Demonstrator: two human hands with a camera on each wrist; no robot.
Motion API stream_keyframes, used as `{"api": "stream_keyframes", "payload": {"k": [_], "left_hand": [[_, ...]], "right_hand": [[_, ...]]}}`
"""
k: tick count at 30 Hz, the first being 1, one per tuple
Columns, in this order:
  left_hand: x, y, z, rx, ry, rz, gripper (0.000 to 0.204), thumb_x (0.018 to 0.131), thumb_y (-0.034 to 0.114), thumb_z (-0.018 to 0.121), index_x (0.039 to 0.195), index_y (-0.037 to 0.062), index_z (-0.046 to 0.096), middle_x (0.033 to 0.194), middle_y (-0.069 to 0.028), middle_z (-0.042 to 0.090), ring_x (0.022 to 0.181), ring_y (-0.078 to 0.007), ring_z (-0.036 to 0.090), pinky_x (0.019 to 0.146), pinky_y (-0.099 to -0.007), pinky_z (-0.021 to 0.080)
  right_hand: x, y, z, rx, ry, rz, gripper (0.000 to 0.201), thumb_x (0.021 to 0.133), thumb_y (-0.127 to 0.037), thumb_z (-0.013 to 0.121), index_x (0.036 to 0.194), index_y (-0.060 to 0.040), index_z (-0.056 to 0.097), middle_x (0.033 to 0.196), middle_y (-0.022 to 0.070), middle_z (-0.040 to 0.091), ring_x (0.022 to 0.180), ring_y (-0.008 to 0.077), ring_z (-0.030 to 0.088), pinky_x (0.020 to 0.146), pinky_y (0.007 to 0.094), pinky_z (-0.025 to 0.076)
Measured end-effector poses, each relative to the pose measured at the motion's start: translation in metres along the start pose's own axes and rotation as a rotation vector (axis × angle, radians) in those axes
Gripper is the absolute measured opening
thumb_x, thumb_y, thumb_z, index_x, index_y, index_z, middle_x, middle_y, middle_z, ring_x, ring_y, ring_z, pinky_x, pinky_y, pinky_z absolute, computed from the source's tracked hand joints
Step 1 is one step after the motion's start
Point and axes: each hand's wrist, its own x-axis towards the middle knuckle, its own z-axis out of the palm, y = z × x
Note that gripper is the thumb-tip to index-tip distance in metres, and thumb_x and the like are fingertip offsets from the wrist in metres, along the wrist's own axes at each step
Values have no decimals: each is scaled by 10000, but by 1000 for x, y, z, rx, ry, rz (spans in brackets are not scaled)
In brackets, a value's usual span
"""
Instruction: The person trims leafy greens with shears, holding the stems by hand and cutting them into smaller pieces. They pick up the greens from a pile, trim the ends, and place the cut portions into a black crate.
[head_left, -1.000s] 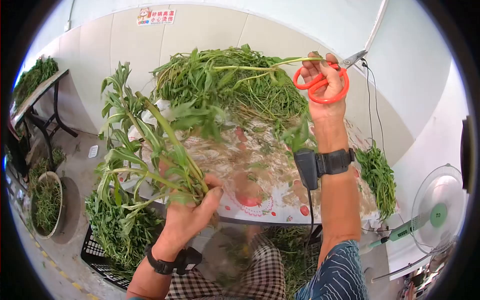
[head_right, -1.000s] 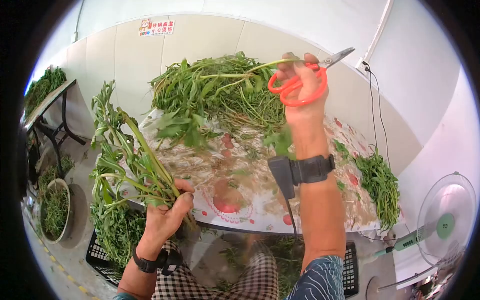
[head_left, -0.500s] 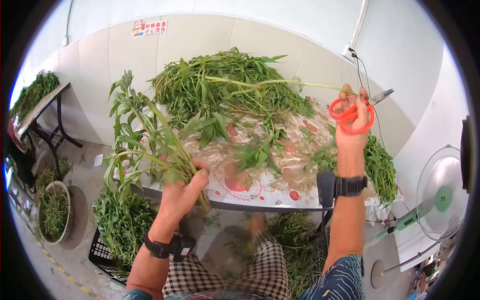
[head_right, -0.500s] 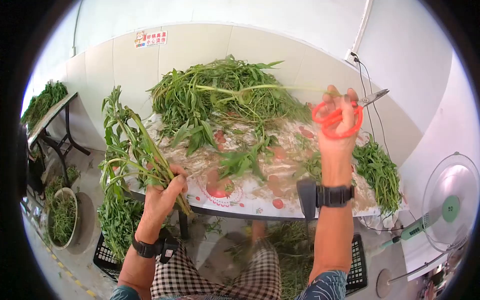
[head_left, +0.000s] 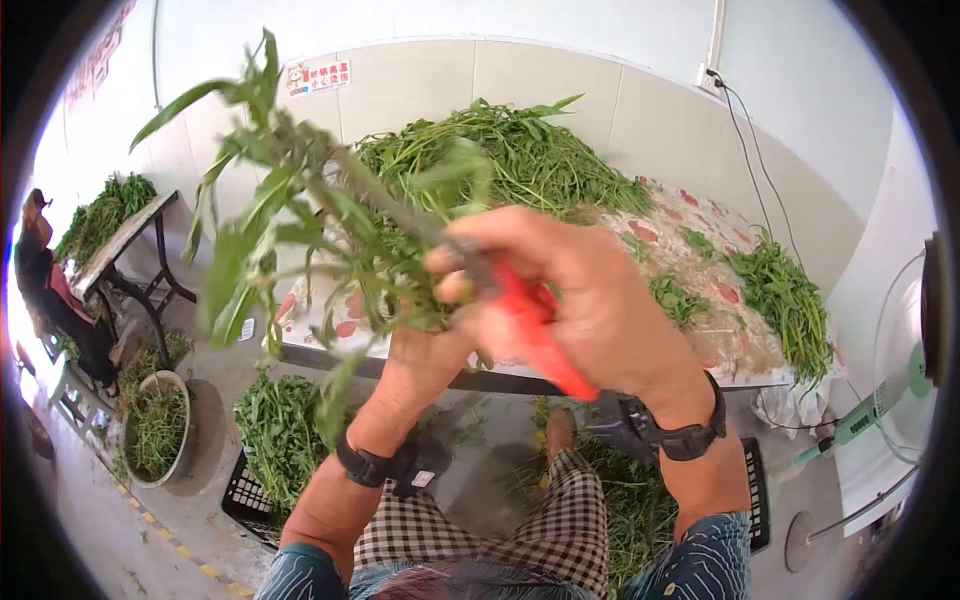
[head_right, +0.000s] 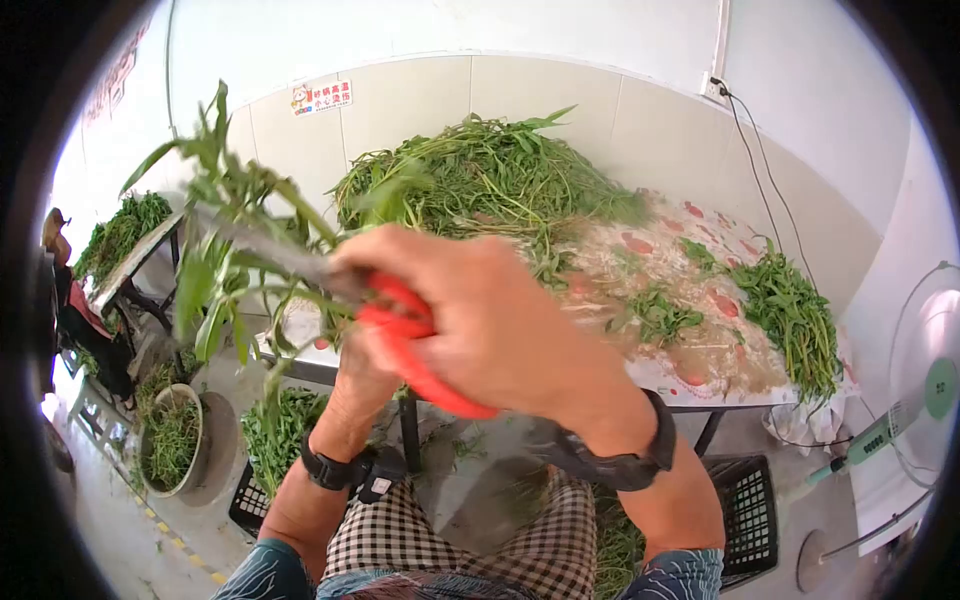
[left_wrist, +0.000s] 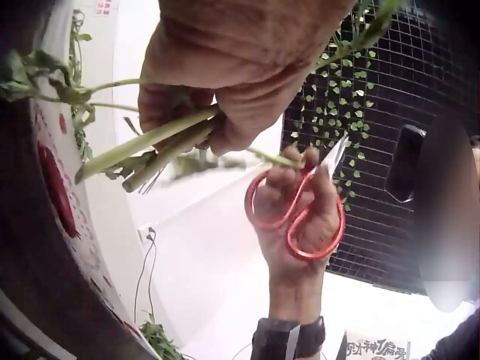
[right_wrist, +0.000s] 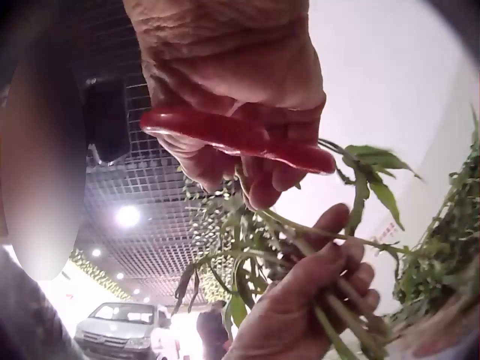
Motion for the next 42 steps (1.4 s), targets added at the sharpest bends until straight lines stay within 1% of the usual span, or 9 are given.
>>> {"api": "stream_keyframes", "payload": {"k": [2, 5, 6, 9, 10, 19, 27, 37, 42], "left_hand": [[-7, 8, -3, -56, 166, 58, 234, 814, 79, 599, 1031, 13, 541, 837, -8, 512, 829, -98, 500, 683, -261, 447], [-21, 14, -35, -213, 260, -421, 214, 826, 151, 604, 997, 29, 567, 899, -16, 529, 833, -100, 491, 657, -251, 433], [-24, 8, -43, -76, 280, -326, 221, 840, 220, 600, 971, 43, 583, 944, -20, 553, 783, -82, 478, 647, -227, 411], [-30, 7, -63, -301, 377, -444, 242, 847, 240, 595, 994, 49, 586, 976, -29, 573, 766, -74, 476, 663, -228, 403], [-33, -3, -68, -237, 406, -304, 272, 863, 264, 568, 1015, 39, 586, 942, -25, 576, 747, -78, 473, 674, -248, 399], [-72, -8, -116, -345, 490, -279, 280, 891, 227, 511, 1087, 30, 535, 907, -44, 529, 843, -131, 469, 778, -285, 390], [-84, 12, -113, -297, 461, -272, 314, 904, 286, 462, 1104, 48, 506, 928, -73, 540, 860, -167, 492, 784, -310, 402], [-98, 27, -104, -358, 228, -368, 403, 870, 393, 507, 1092, 59, 536, 985, -90, 535, 855, -176, 502, 771, -315, 412], [-93, 25, -113, -344, 388, -285, 310, 898, 329, 485, 1054, 63, 516, 1084, -107, 550, 936, -202, 526, 832, -335, 429]], "right_hand": [[13, -15, 4, -71, -132, 1, 352, 773, -37, 628, 1110, -70, 532, 980, 74, 615, 822, 142, 616, 709, 254, 533], [19, -1, -2, 44, -43, 66, 384, 764, -94, 662, 1123, -59, 528, 906, 59, 620, 807, 118, 606, 687, 233, 529], [19, -3, -7, 235, -57, 285, 374, 781, -134, 663, 1115, -37, 525, 853, 62, 618, 736, 100, 596, 664, 224, 524], [15, 4, -6, 350, 60, 424, 361, 818, -202, 640, 1107, -22, 520, 795, 78, 611, 664, 101, 584, 612, 209, 506], [12, 7, -6, 331, 38, 441, 397, 825, -269, 625, 1114, -22, 510, 791, 86, 614, 652, 108, 585, 600, 213, 501], [-43, 45, 28, 640, -77, 497, 747, 823, -617, 448, 1269, -22, 374, 937, 152, 615, 796, 195, 603, 663, 305, 489], [-50, 51, 84, 712, -548, 848, 808, 840, -649, 358, 1308, 8, 314, 994, 165, 554, 756, 179, 569, 617, 268, 480], [-22, 57, 126, 735, -387, 687, 789, 822, -676, 367, 1178, 22, 453, 793, 133, 564, 510, 108, 502, 443, 222, 405], [-29, 62, 118, 749, -234, 717, 717, 834, -632, 418, 1129, 18, 483, 646, 96, 541, 419, 84, 438, 397, 221, 368]]}}
